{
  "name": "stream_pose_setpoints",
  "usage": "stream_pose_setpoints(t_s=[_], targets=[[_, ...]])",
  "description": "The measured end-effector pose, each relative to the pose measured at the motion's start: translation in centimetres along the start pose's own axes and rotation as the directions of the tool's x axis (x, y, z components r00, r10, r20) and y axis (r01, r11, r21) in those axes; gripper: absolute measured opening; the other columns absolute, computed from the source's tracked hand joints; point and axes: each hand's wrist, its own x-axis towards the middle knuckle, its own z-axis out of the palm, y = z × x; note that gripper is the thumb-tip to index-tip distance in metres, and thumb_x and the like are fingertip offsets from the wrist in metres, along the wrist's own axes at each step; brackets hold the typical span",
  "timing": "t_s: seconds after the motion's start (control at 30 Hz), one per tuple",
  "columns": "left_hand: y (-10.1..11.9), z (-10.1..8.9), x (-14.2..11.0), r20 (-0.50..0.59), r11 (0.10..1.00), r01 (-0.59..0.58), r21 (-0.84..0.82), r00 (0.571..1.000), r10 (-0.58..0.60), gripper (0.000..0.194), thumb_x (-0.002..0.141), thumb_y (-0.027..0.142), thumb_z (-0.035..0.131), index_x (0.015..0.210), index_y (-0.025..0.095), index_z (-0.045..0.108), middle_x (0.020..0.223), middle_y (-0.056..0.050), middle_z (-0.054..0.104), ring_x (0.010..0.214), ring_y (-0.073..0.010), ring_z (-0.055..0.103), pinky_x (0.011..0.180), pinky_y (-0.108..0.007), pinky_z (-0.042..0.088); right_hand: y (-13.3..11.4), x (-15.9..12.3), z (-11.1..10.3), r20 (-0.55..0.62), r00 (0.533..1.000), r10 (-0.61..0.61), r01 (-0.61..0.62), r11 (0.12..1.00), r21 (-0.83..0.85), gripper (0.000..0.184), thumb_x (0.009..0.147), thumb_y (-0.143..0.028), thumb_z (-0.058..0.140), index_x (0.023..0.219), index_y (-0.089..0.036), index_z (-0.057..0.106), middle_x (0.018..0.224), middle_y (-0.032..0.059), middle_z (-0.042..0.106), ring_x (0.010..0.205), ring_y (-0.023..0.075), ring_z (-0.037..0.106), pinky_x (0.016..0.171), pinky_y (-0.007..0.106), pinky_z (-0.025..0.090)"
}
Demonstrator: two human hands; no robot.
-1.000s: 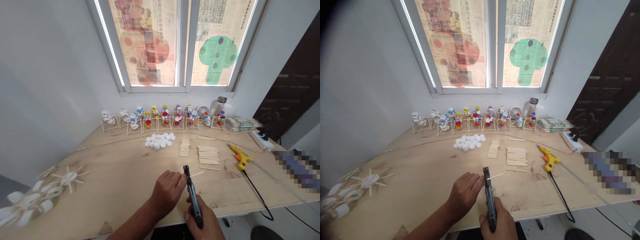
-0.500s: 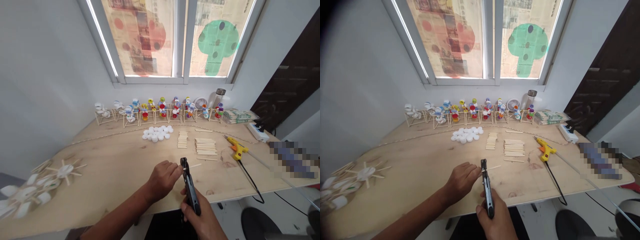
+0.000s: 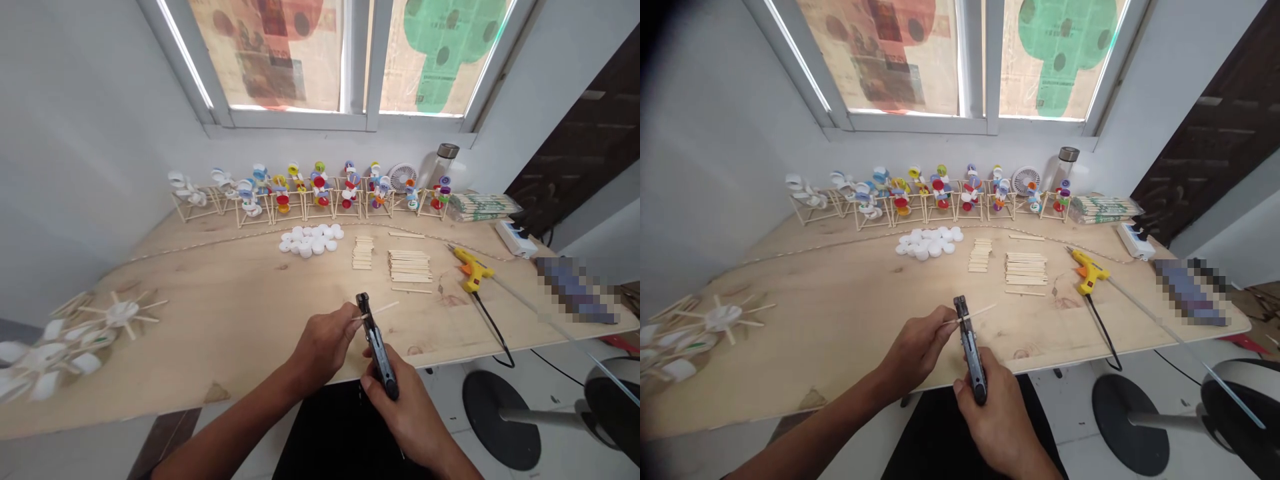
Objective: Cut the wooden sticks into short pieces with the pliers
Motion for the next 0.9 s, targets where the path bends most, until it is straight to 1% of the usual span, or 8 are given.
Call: stream_pose_setpoints(t_s=[0.13, 0.2, 0.33, 0.5, 0.6, 0.7, 0.8, 0.9], targets=[[0.3, -0.5, -0.2, 0.063, 0.988, 0.096, -0.123, 0.994, -0.089, 0.017, 0.088, 0.024, 0.032, 0.076, 0.019, 0.044, 0.055, 0.006, 0.041, 0.047, -0.0085, 0.041, 0.049, -0.02, 0.031, -0.1, -0.1, -0.1, 0.002, 1.0, -0.005, 0.006, 0.998, -0.056, 0.017, 0.079, -0.02, 0.048, 0.096, -0.02, 0.049, 0.072, -0.0019, 0.059, 0.066, 0.0142, 0.056, 0.061, 0.024, 0.039], [0.3, -0.6, -0.3, 0.095, 0.975, 0.132, -0.179, 0.989, -0.117, 0.018, 0.088, 0.025, 0.033, 0.074, 0.019, 0.043, 0.057, 0.006, 0.04, 0.048, -0.0084, 0.04, 0.05, -0.02, 0.031, -0.2, -0.1, -0.1, -0.002, 1.0, -0.013, 0.013, 0.997, -0.075, 0.016, 0.078, -0.019, 0.048, 0.094, -0.02, 0.049, 0.072, -0.0019, 0.06, 0.065, 0.014, 0.056, 0.061, 0.024, 0.039], [0.3, -0.8, -0.4, 0.141, 0.949, 0.18, -0.26, 0.979, -0.147, 0.019, 0.089, 0.027, 0.034, 0.074, 0.019, 0.042, 0.058, 0.006, 0.038, 0.051, -0.0083, 0.038, 0.052, -0.021, 0.031, -0.3, -0.3, -0.1, -0.012, 1.0, -0.027, 0.026, 0.992, -0.12, 0.007, 0.078, -0.018, 0.048, 0.084, -0.02, 0.046, 0.072, -0.0019, 0.059, 0.065, 0.0142, 0.054, 0.06, 0.024, 0.038], [0.5, -1.0, -0.5, 0.179, 0.911, 0.233, -0.339, 0.967, -0.181, 0.02, 0.088, 0.029, 0.034, 0.075, 0.018, 0.044, 0.062, 0.005, 0.043, 0.057, -0.0087, 0.041, 0.056, -0.021, 0.033, 0.0, -0.4, 0.0, -0.049, 0.998, -0.047, 0.036, 0.977, -0.212, 0.01, 0.077, -0.019, 0.048, 0.087, -0.021, 0.047, 0.072, -0.0012, 0.057, 0.066, 0.0158, 0.053, 0.058, 0.024, 0.038], [0.7, -1.1, -0.4, 0.185, 0.899, 0.245, -0.362, 0.965, -0.188, 0.02, 0.088, 0.029, 0.035, 0.075, 0.017, 0.045, 0.063, 0.004, 0.043, 0.057, -0.0086, 0.041, 0.056, -0.021, 0.033, 0.4, -0.5, 0.2, -0.086, 0.993, -0.085, 0.058, 0.96, -0.275, 0.013, 0.077, -0.02, 0.048, 0.09, -0.021, 0.048, 0.074, 0.0, 0.057, 0.068, 0.0172, 0.053, 0.06, 0.025, 0.038], [0.9, -1.2, -0.5, 0.192, 0.889, 0.236, -0.393, 0.966, -0.172, 0.02, 0.088, 0.028, 0.035, 0.076, 0.017, 0.047, 0.065, 0.003, 0.046, 0.06, -0.0089, 0.043, 0.058, -0.021, 0.034, 0.7, -0.5, 0.2, -0.12, 0.982, -0.148, 0.101, 0.938, -0.332, 0.018, 0.076, -0.02, 0.049, 0.094, -0.02, 0.049, 0.078, 0.0017, 0.059, 0.071, 0.0188, 0.054, 0.062, 0.027, 0.039], [1.0, -1.3, -0.6, 0.192, 0.882, 0.226, -0.414, 0.969, -0.158, 0.02, 0.088, 0.027, 0.035, 0.077, 0.016, 0.048, 0.067, 0.003, 0.047, 0.061, -0.0092, 0.044, 0.059, -0.021, 0.035, 0.8, -0.6, 0.2, -0.141, 0.969, -0.205, 0.137, 0.912, -0.386, 0.024, 0.076, -0.018, 0.048, 0.1, -0.02, 0.048, 0.083, 0.0034, 0.06, 0.075, 0.0203, 0.055, 0.066, 0.029, 0.04], [0.9, -1.3, -0.6, 0.194, 0.876, 0.225, -0.427, 0.969, -0.154, 0.018, 0.087, 0.027, 0.037, 0.078, 0.016, 0.049, 0.067, 0.003, 0.047, 0.061, -0.009, 0.044, 0.059, -0.021, 0.036, 1.0, -0.6, 0.2, -0.151, 0.961, -0.23, 0.146, 0.893, -0.426, 0.031, 0.076, -0.018, 0.048, 0.106, -0.02, 0.047, 0.087, 0.0044, 0.061, 0.079, 0.0218, 0.055, 0.069, 0.032, 0.041]])
